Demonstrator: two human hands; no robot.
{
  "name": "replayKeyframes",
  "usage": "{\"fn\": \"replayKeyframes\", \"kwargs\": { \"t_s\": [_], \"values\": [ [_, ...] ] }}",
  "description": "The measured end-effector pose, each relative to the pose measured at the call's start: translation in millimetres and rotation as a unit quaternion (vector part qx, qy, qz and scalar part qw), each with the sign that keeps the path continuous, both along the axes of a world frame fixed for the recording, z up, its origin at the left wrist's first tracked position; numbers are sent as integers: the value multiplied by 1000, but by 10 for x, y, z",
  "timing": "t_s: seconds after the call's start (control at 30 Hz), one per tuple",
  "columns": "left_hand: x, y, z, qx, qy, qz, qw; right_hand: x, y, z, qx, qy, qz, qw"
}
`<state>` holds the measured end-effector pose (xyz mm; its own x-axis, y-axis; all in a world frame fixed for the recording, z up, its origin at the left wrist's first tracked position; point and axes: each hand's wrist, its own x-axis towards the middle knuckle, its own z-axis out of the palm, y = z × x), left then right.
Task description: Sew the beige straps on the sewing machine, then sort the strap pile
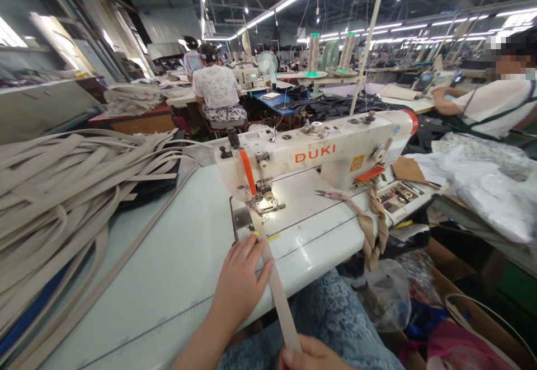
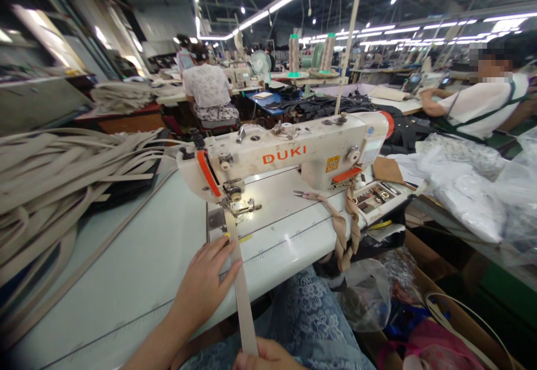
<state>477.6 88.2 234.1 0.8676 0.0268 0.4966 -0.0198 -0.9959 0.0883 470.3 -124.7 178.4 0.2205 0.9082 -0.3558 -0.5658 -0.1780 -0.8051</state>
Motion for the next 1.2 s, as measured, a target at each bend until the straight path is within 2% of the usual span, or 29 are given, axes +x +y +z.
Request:
{"fn": "replayKeyframes", "kwargs": {
  "t_s": [0.43, 0.53, 0.63, 0.77, 0.83, 0.9, 0.97, 1.0, 1.07, 1.13, 1.2],
  "values": [
    [24, 24, 100, 43, 24, -5, 999, 242, 334, 352, -3, -3, -63, 998],
    [46, 43, 105, 45, 29, -2, 999, 300, 331, 402, -23, -23, -27, 999],
    [73, 67, 104, 41, 38, -1, 998, 391, 268, 494, -45, -77, 40, 995],
    [102, 94, 90, 23, 51, 8, 998, 597, 159, 734, -79, -194, 155, 965],
    [113, 104, 80, 11, 55, 9, 998, 722, 136, 877, -81, -230, 179, 953],
    [122, 114, 71, 8, 58, 11, 998, 841, 146, 999, -74, -251, 147, 954],
    [132, 125, 66, 17, 60, 14, 998, 939, 184, 1078, -63, -309, 73, 946],
    [137, 131, 66, 24, 61, 15, 998, 980, 210, 1096, -56, -364, 33, 929],
    [152, 145, 70, 34, 64, 12, 997, 1056, 272, 1088, -34, -505, -24, 862],
    [170, 160, 77, 37, 63, 8, 997, 1133, 343, 1028, -7, -633, -30, 773],
    [191, 174, 82, 35, 55, 7, 998, 1213, 416, 941, 17, -717, -2, 697]
  ]
}}
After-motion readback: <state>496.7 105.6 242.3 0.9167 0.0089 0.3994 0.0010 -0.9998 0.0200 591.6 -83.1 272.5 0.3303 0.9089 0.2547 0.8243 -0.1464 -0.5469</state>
